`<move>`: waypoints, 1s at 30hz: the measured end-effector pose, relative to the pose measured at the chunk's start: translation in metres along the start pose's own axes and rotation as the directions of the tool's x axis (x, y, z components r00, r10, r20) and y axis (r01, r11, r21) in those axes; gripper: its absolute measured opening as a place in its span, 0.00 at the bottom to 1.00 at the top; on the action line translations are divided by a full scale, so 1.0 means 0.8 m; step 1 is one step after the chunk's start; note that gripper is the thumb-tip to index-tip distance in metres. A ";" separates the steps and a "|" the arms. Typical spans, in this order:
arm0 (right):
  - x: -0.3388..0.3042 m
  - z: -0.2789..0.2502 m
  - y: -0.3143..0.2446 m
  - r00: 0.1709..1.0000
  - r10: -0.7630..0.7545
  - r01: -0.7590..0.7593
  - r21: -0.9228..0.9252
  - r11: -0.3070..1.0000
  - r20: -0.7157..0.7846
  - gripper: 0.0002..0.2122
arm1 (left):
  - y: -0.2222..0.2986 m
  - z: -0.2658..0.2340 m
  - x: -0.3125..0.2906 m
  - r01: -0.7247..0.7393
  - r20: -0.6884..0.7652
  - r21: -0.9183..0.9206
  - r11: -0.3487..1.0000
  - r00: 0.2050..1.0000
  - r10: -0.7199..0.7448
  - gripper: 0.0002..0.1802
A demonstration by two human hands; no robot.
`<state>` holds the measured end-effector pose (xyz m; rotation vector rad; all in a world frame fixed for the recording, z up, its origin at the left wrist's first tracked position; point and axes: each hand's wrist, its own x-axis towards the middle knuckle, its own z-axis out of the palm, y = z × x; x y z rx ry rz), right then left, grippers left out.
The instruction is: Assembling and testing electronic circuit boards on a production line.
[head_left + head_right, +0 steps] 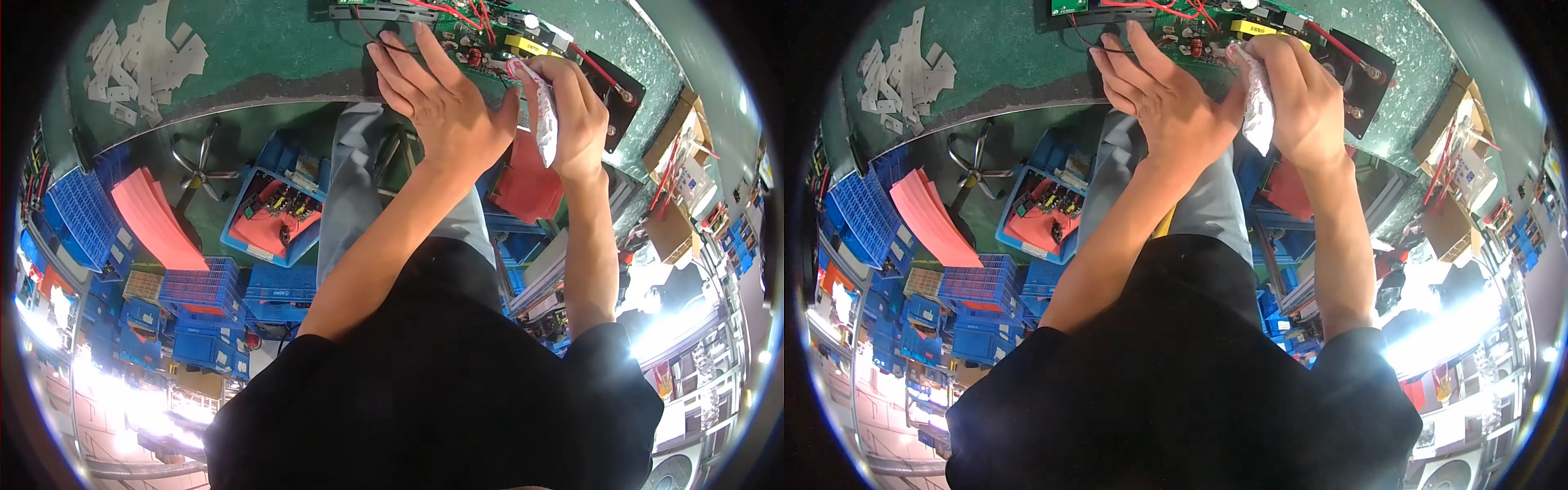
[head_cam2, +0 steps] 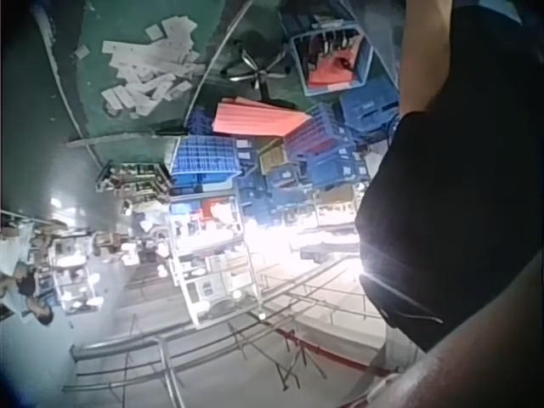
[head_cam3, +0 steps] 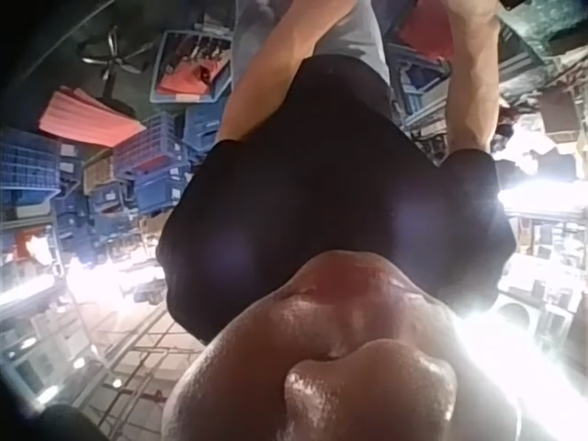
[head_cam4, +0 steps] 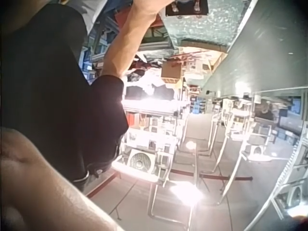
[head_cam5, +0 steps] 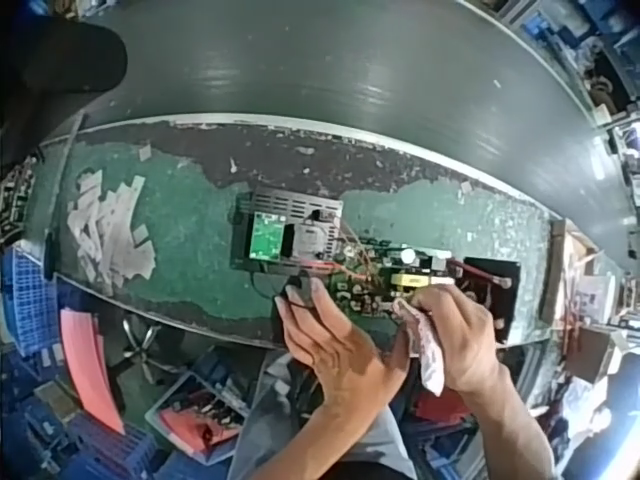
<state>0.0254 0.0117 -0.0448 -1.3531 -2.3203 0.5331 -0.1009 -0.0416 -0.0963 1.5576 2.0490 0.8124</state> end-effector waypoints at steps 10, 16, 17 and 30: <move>-0.010 0.005 -0.001 0.997 0.013 -0.018 -0.066 0.998 -0.071 0.08 | 0.000 0.002 -0.002 0.007 0.004 0.015 1.000 1.000 -0.007 0.62; -0.010 0.011 0.001 0.978 0.006 -0.030 -0.109 0.994 -0.209 0.07 | 0.004 0.000 0.001 0.056 0.060 0.044 0.997 0.996 -0.059 0.63; -0.006 0.012 -0.008 0.965 0.060 -0.083 -0.078 0.994 -0.257 0.07 | 0.001 0.000 0.001 0.054 0.057 0.047 0.997 0.997 -0.057 0.63; -0.024 -0.102 -0.007 0.263 0.944 -0.106 0.966 0.236 -0.201 0.11 | -0.026 -0.065 0.009 -0.126 0.160 -0.063 0.990 0.978 0.134 0.55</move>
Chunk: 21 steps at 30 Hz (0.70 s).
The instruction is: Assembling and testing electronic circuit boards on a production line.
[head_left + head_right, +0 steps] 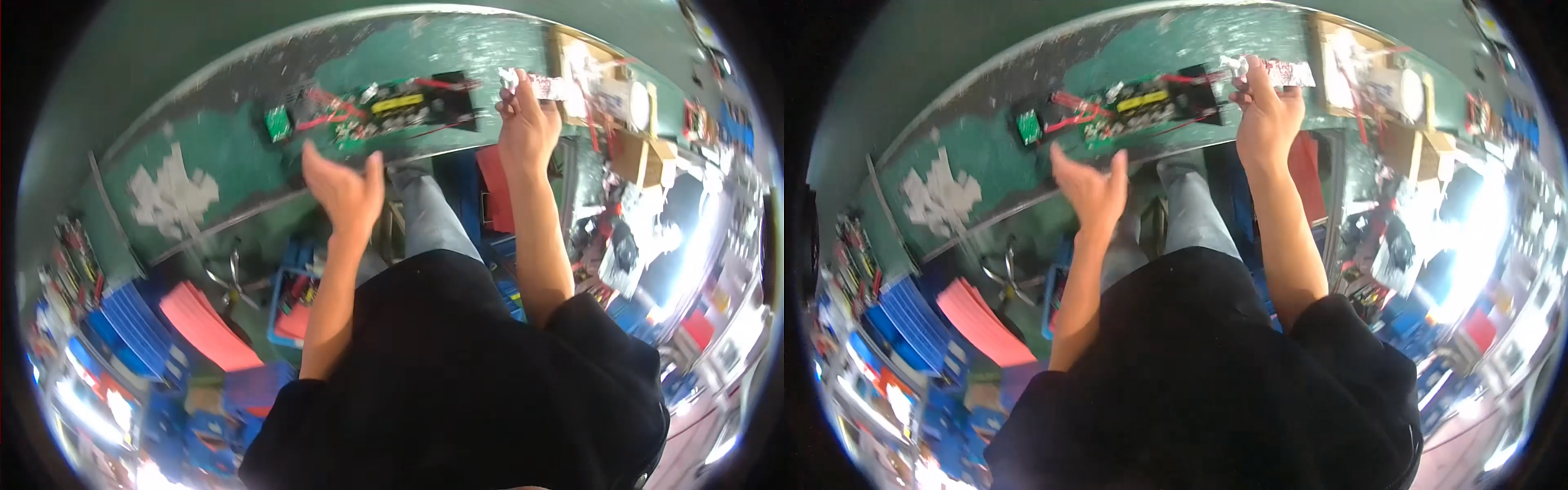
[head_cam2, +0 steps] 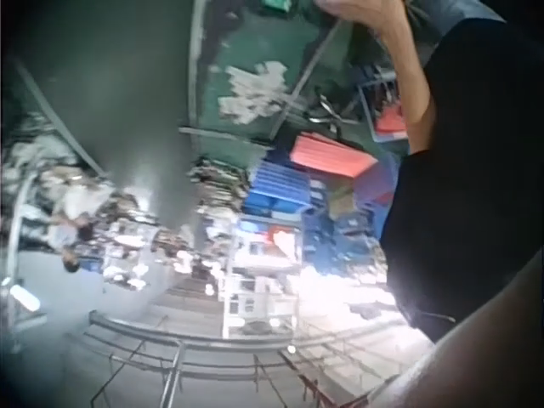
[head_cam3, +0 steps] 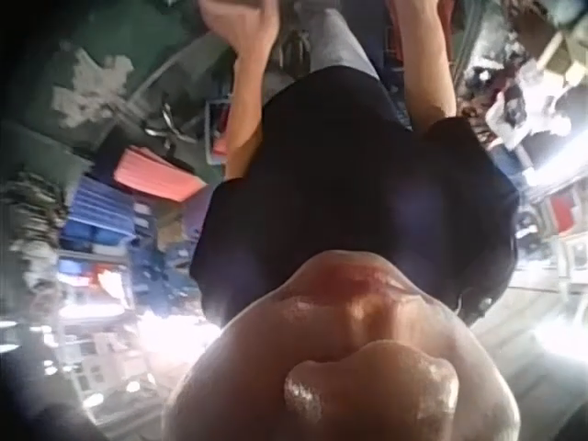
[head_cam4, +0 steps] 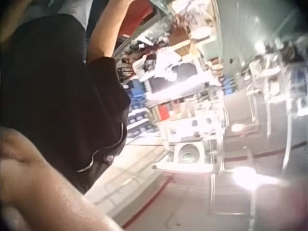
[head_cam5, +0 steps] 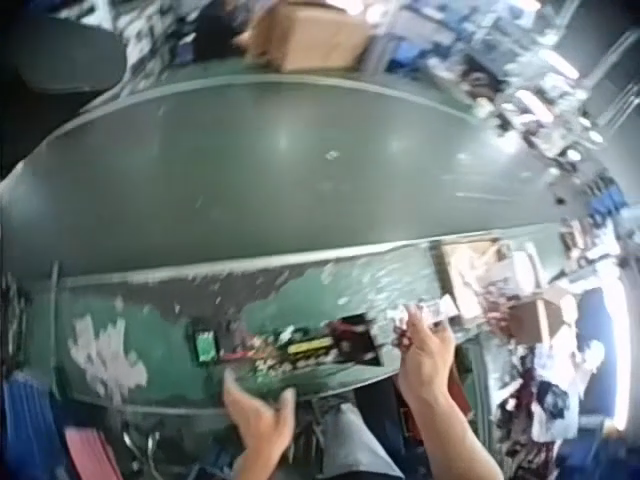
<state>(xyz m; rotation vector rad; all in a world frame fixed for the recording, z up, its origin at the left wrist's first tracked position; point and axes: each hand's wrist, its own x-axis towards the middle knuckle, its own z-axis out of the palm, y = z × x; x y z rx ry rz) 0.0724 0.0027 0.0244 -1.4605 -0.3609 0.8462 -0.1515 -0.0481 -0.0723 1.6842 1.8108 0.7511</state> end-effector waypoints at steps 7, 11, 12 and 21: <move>0.117 -0.146 0.051 0.954 0.028 -0.106 -0.247 0.963 -0.300 0.09 | 0.034 -0.062 0.020 -0.255 0.163 0.208 0.944 0.961 0.224 0.24; 0.140 -0.205 0.078 0.920 -0.189 -0.200 -0.827 0.525 -0.343 0.23 | 0.142 -0.017 0.054 -0.711 0.379 0.115 0.693 0.676 0.631 0.23; 0.132 -0.202 0.077 0.908 -0.179 -0.197 -0.762 0.616 -0.380 0.23 | 0.150 -0.005 0.066 -0.811 0.431 0.163 0.562 0.571 0.699 0.23; 0.195 -0.372 0.050 0.846 0.376 0.042 0.751 0.659 -0.378 0.07 | 0.216 0.085 0.142 -0.972 0.870 0.197 0.129 0.234 0.434 0.18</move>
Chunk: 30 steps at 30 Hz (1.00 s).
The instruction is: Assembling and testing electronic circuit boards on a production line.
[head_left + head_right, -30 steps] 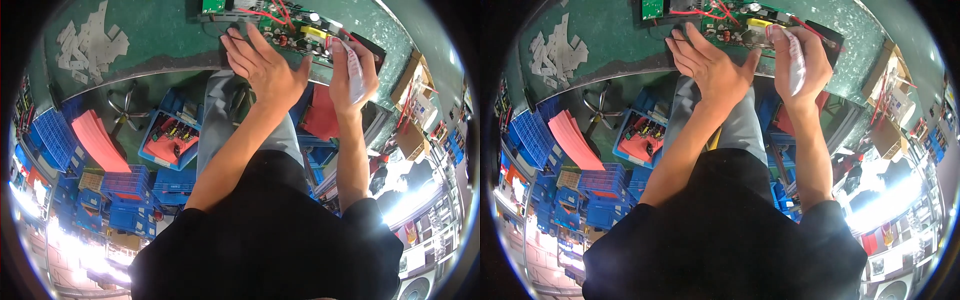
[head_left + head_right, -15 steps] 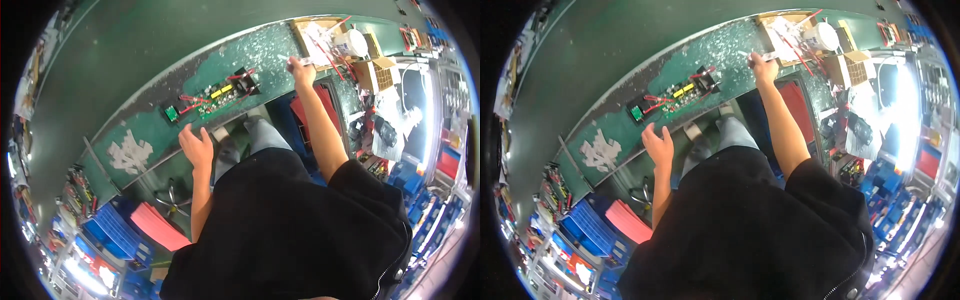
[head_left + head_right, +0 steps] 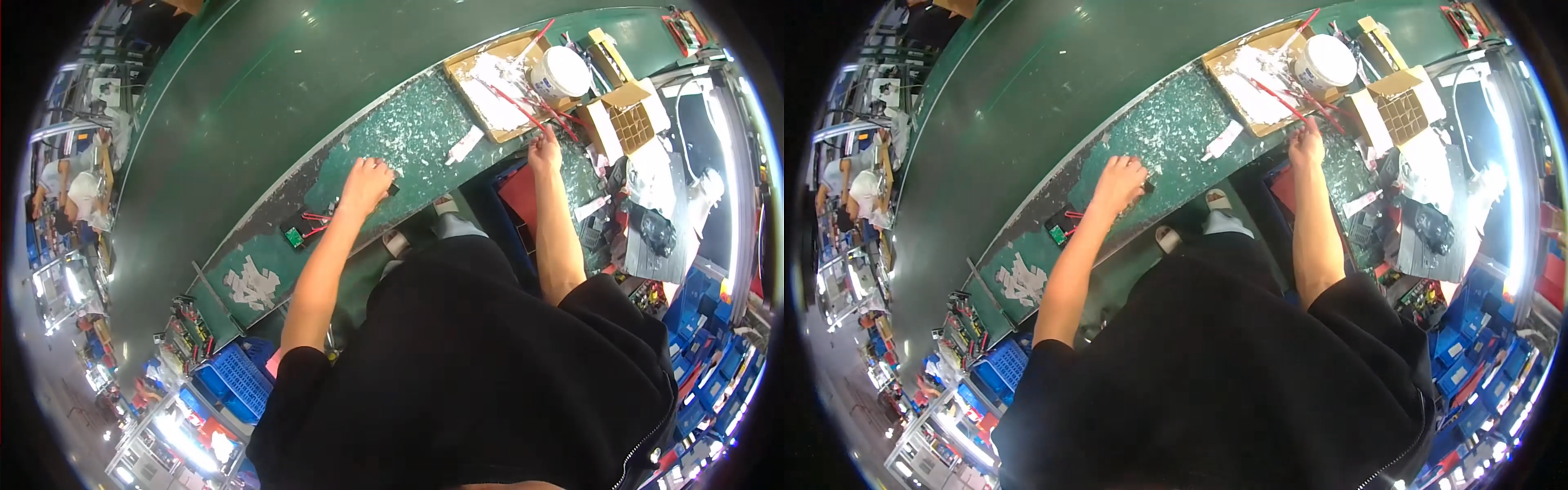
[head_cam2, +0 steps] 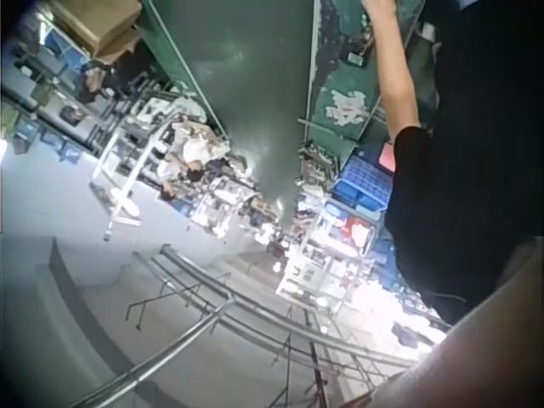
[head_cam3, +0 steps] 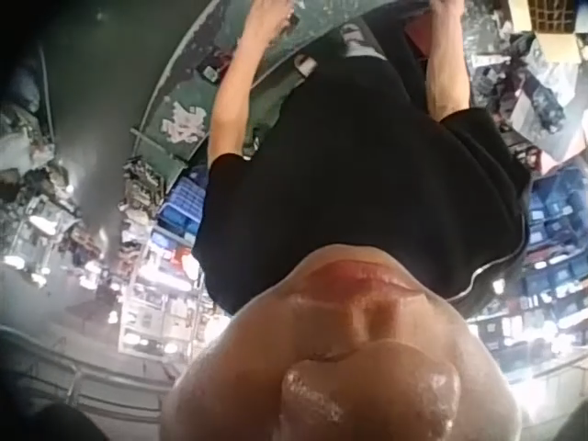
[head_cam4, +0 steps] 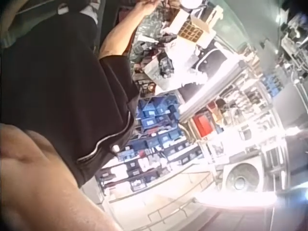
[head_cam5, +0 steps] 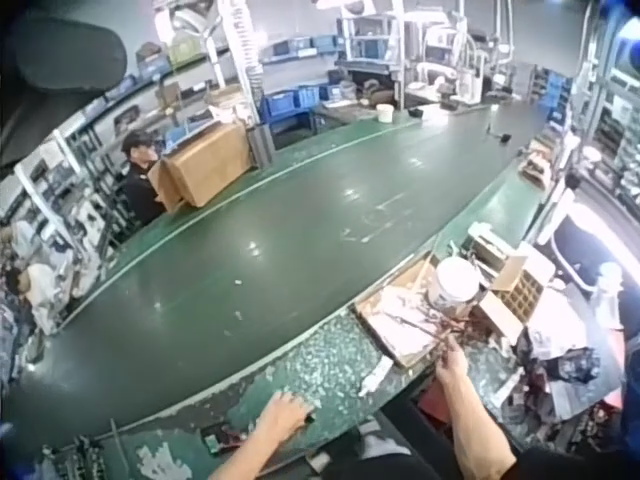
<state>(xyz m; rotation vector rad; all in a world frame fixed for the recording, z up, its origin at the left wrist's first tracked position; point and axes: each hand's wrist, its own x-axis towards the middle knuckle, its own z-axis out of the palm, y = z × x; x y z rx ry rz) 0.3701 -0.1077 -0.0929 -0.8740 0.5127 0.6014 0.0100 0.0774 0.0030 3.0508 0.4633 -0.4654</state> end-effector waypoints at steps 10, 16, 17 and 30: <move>-0.057 0.101 -0.024 0.619 -0.362 0.774 -0.621 0.125 0.697 0.11 | -0.121 0.021 -0.030 0.469 -0.238 -0.191 0.862 0.830 -0.505 0.21; -0.037 0.126 -0.016 0.418 -0.339 0.789 -0.522 -0.325 0.843 0.16 | -0.182 0.059 -0.096 0.704 -0.169 -0.245 0.667 0.646 -0.744 0.30; -0.054 0.141 0.001 0.480 -0.246 0.793 -0.537 -0.289 0.842 0.16 | -0.194 0.065 -0.119 0.731 -0.136 -0.213 0.649 0.635 -0.760 0.30; -0.273 0.105 0.133 0.703 -0.352 0.710 -0.637 0.300 0.618 0.10 | -0.187 0.092 -0.126 0.668 -0.325 -0.325 0.669 0.586 -0.742 0.37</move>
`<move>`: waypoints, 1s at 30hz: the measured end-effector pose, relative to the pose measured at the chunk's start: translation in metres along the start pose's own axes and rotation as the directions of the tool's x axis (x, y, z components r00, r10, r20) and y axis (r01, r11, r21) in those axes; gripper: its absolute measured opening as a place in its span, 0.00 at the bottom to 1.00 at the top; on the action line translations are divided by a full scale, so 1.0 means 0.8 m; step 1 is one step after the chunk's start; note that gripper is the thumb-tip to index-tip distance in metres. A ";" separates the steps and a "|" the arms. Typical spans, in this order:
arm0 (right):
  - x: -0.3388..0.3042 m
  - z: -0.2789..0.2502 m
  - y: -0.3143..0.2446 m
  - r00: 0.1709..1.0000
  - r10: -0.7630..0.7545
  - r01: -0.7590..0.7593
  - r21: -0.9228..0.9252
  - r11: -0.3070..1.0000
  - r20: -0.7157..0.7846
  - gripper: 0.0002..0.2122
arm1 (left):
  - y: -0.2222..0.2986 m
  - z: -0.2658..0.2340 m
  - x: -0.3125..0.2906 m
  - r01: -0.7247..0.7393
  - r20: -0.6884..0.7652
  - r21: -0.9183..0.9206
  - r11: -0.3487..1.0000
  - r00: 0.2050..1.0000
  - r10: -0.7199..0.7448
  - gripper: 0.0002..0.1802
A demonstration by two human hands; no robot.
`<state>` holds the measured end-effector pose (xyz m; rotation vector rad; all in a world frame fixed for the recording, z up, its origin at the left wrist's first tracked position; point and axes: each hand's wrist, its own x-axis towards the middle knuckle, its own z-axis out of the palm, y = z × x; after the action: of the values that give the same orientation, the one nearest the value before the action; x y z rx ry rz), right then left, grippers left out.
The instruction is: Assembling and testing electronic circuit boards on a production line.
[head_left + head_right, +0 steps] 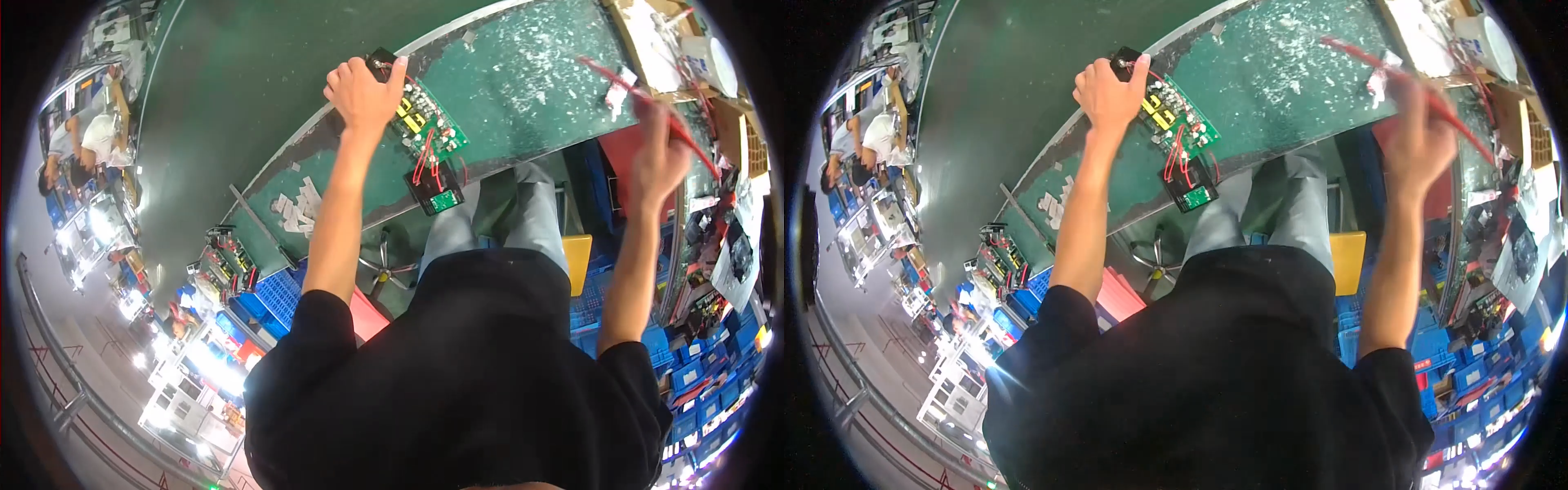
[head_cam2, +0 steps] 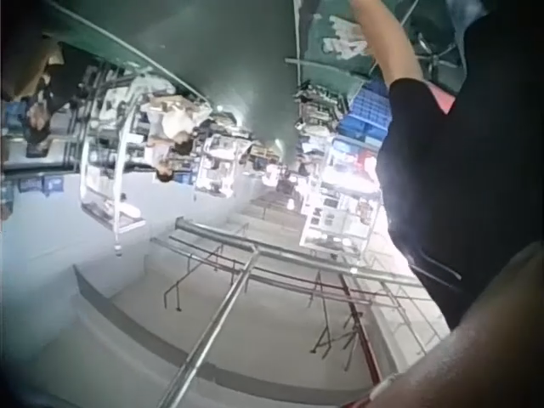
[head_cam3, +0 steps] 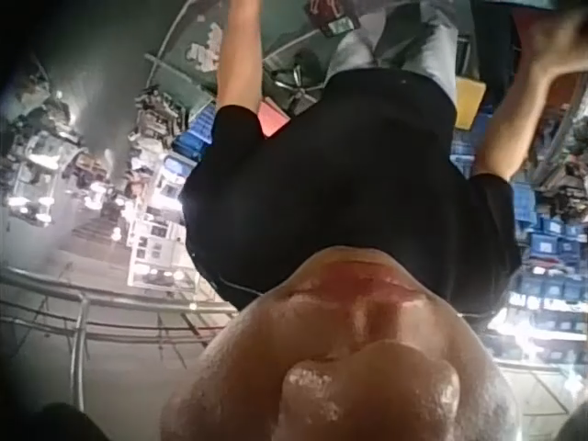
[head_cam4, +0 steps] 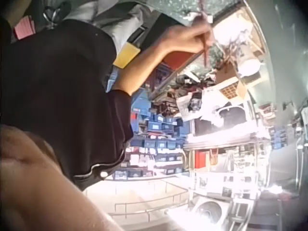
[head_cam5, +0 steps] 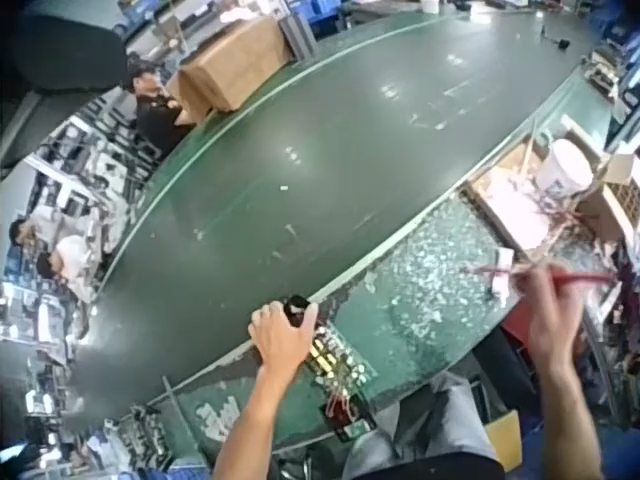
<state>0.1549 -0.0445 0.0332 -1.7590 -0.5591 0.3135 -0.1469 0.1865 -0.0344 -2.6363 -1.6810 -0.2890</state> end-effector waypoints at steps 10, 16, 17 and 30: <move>-0.105 0.146 0.053 0.930 0.279 -0.354 0.376 0.856 0.240 0.09 | 0.000 0.017 -0.001 -0.012 0.071 -0.110 0.994 0.997 0.020 0.29; -0.098 0.160 0.060 0.919 0.204 -0.340 0.412 0.846 0.339 0.08 | -0.008 0.017 0.001 -0.068 0.076 -0.235 0.970 0.993 0.089 0.27; -0.097 0.160 0.060 0.918 0.208 -0.343 0.409 0.846 0.339 0.08 | -0.008 0.017 0.000 -0.081 0.062 -0.246 0.966 0.993 0.099 0.27; -0.092 0.159 0.058 0.899 0.164 -0.334 0.394 0.856 0.406 0.09 | -0.010 0.020 -0.004 -0.152 0.018 -0.269 0.951 0.986 0.163 0.27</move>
<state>0.0400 0.0142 -0.0503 -1.3139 -0.4594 0.8980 -0.1530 0.1888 -0.0516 -2.9670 -1.5259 -0.4959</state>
